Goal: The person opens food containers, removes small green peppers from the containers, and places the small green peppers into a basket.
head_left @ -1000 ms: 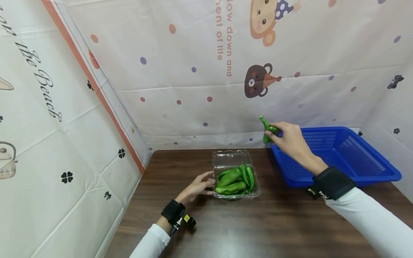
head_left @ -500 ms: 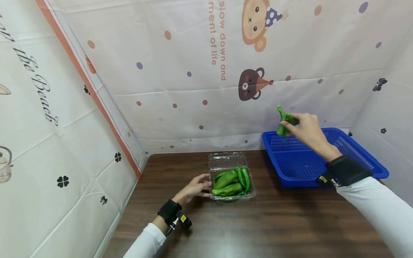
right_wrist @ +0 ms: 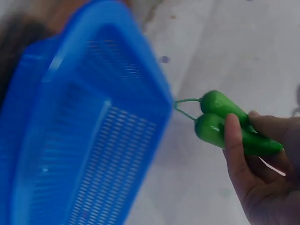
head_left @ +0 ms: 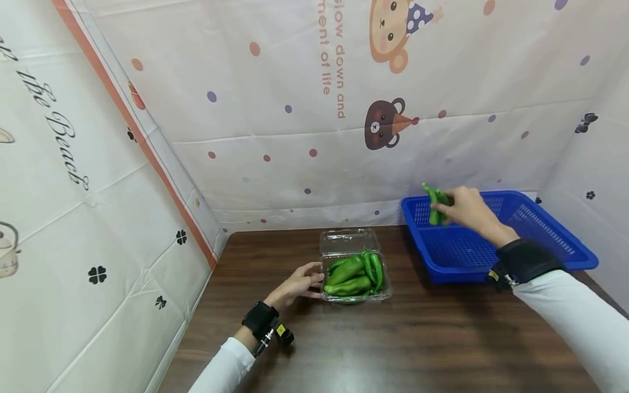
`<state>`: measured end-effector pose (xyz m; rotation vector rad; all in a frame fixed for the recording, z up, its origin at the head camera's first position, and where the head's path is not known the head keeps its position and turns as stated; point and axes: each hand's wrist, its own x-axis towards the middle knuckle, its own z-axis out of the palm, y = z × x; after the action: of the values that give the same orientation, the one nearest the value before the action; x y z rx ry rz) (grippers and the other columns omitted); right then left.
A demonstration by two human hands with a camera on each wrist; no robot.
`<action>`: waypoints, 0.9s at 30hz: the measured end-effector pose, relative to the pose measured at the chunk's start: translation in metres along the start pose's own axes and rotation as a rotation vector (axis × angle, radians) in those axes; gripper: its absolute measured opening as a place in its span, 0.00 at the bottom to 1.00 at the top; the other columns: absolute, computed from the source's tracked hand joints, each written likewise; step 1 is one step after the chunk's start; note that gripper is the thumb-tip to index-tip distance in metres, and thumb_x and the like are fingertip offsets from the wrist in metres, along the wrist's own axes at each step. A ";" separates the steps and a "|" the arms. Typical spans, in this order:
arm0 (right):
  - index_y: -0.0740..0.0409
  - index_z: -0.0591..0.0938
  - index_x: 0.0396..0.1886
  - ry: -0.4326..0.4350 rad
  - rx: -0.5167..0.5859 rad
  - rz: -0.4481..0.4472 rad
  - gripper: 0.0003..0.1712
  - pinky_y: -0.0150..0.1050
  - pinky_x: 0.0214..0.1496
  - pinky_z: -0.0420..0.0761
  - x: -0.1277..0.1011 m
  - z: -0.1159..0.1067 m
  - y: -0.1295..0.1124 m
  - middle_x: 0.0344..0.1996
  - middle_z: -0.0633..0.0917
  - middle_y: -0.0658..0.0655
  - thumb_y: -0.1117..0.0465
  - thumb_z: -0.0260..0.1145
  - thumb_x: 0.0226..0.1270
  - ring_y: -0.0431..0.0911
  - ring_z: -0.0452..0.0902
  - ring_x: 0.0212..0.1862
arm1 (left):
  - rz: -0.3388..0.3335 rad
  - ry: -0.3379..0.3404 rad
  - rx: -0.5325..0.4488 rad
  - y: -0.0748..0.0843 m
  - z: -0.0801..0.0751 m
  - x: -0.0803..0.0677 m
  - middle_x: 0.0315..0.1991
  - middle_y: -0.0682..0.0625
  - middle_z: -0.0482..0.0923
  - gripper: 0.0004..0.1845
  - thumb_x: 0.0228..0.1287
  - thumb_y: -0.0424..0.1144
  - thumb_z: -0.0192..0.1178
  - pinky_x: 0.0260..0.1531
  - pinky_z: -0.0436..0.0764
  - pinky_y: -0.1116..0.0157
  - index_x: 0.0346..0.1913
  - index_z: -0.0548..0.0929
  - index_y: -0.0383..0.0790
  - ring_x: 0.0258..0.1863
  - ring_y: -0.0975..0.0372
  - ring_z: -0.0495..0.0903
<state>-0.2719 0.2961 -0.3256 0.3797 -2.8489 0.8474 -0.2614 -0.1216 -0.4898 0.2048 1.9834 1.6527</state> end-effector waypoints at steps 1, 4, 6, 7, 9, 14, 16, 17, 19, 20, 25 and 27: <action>0.75 0.83 0.45 -0.034 0.011 0.007 0.15 0.36 0.23 0.87 0.000 0.004 0.004 0.32 0.88 0.72 0.62 0.64 0.76 0.50 0.88 0.24 | 0.003 -0.001 0.000 0.000 -0.001 -0.001 0.70 0.28 0.66 0.29 0.81 0.36 0.50 0.50 0.90 0.55 0.79 0.59 0.36 0.67 0.39 0.74; 0.78 0.83 0.44 -0.111 0.027 0.022 0.15 0.37 0.24 0.88 -0.002 0.016 0.014 0.30 0.88 0.71 0.64 0.64 0.75 0.54 0.88 0.25 | 0.005 -0.004 -0.004 -0.001 -0.002 -0.002 0.70 0.28 0.66 0.29 0.82 0.36 0.50 0.50 0.90 0.54 0.79 0.58 0.36 0.67 0.38 0.73; 0.79 0.83 0.43 -0.138 0.023 0.034 0.16 0.39 0.24 0.88 -0.003 0.021 0.020 0.28 0.88 0.69 0.64 0.65 0.75 0.54 0.88 0.25 | 0.005 -0.007 -0.004 -0.002 -0.002 -0.001 0.70 0.29 0.66 0.29 0.82 0.36 0.50 0.50 0.90 0.54 0.79 0.58 0.37 0.67 0.39 0.74; 0.79 0.83 0.42 -0.152 0.016 0.041 0.16 0.40 0.24 0.88 -0.004 0.023 0.023 0.27 0.88 0.68 0.64 0.65 0.74 0.55 0.88 0.25 | 0.006 -0.008 -0.004 -0.002 -0.002 0.000 0.70 0.29 0.66 0.29 0.82 0.37 0.50 0.50 0.90 0.54 0.80 0.58 0.37 0.66 0.39 0.74; 0.78 0.84 0.40 -0.189 0.007 0.061 0.16 0.43 0.26 0.89 -0.005 0.025 0.027 0.25 0.88 0.65 0.63 0.65 0.74 0.53 0.87 0.24 | 0.007 -0.008 0.000 -0.001 -0.002 0.001 0.69 0.29 0.67 0.29 0.82 0.37 0.50 0.49 0.90 0.54 0.80 0.58 0.37 0.66 0.39 0.75; 0.76 0.85 0.34 -0.312 -0.011 0.103 0.16 0.44 0.28 0.90 -0.005 0.029 0.041 0.21 0.87 0.61 0.62 0.65 0.74 0.51 0.88 0.23 | 0.009 -0.010 0.000 -0.001 -0.002 0.003 0.69 0.29 0.67 0.30 0.82 0.37 0.50 0.48 0.91 0.54 0.80 0.58 0.37 0.65 0.40 0.76; 0.76 0.85 0.34 -0.344 -0.012 0.110 0.16 0.43 0.27 0.90 -0.005 0.033 0.046 0.21 0.87 0.61 0.63 0.65 0.74 0.51 0.88 0.23 | 0.012 -0.012 -0.007 -0.002 -0.003 0.003 0.69 0.29 0.67 0.30 0.82 0.37 0.50 0.47 0.91 0.53 0.80 0.58 0.36 0.64 0.40 0.76; 0.76 0.85 0.34 -0.354 -0.011 0.111 0.16 0.43 0.27 0.90 -0.005 0.035 0.048 0.21 0.87 0.61 0.63 0.65 0.74 0.51 0.88 0.23 | 0.012 -0.013 -0.008 -0.002 -0.003 0.003 0.69 0.29 0.67 0.30 0.82 0.37 0.50 0.47 0.91 0.53 0.80 0.58 0.36 0.64 0.40 0.77; 0.76 0.84 0.35 -0.365 -0.005 0.107 0.15 0.43 0.28 0.90 -0.006 0.038 0.051 0.22 0.87 0.61 0.63 0.65 0.74 0.51 0.88 0.23 | 0.012 -0.013 -0.012 -0.003 -0.003 0.003 0.69 0.29 0.67 0.30 0.81 0.36 0.50 0.47 0.91 0.54 0.80 0.58 0.36 0.63 0.41 0.77; 0.76 0.84 0.36 -0.365 -0.004 0.104 0.15 0.43 0.28 0.90 -0.006 0.040 0.053 0.23 0.87 0.61 0.63 0.65 0.74 0.51 0.88 0.23 | 0.013 -0.013 -0.012 -0.003 -0.003 0.003 0.69 0.29 0.68 0.29 0.81 0.36 0.50 0.47 0.91 0.54 0.80 0.58 0.36 0.63 0.41 0.77; 0.75 0.83 0.39 -0.400 -0.020 0.090 0.15 0.44 0.28 0.90 -0.006 0.043 0.058 0.25 0.87 0.62 0.62 0.65 0.75 0.50 0.87 0.25 | 0.011 -0.017 -0.006 -0.002 -0.004 0.002 0.69 0.29 0.68 0.30 0.82 0.37 0.50 0.47 0.91 0.54 0.80 0.58 0.36 0.64 0.41 0.77; 0.74 0.83 0.40 -0.437 -0.035 0.092 0.14 0.44 0.28 0.90 -0.006 0.043 0.058 0.26 0.86 0.62 0.62 0.64 0.75 0.49 0.86 0.26 | 0.012 -0.018 -0.006 -0.002 -0.004 0.002 0.68 0.29 0.68 0.30 0.82 0.37 0.50 0.47 0.91 0.54 0.80 0.58 0.36 0.64 0.41 0.77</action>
<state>-0.2858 0.3209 -0.3925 0.4847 -3.2997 0.8144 -0.2650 -0.1242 -0.4916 0.2294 1.9676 1.6579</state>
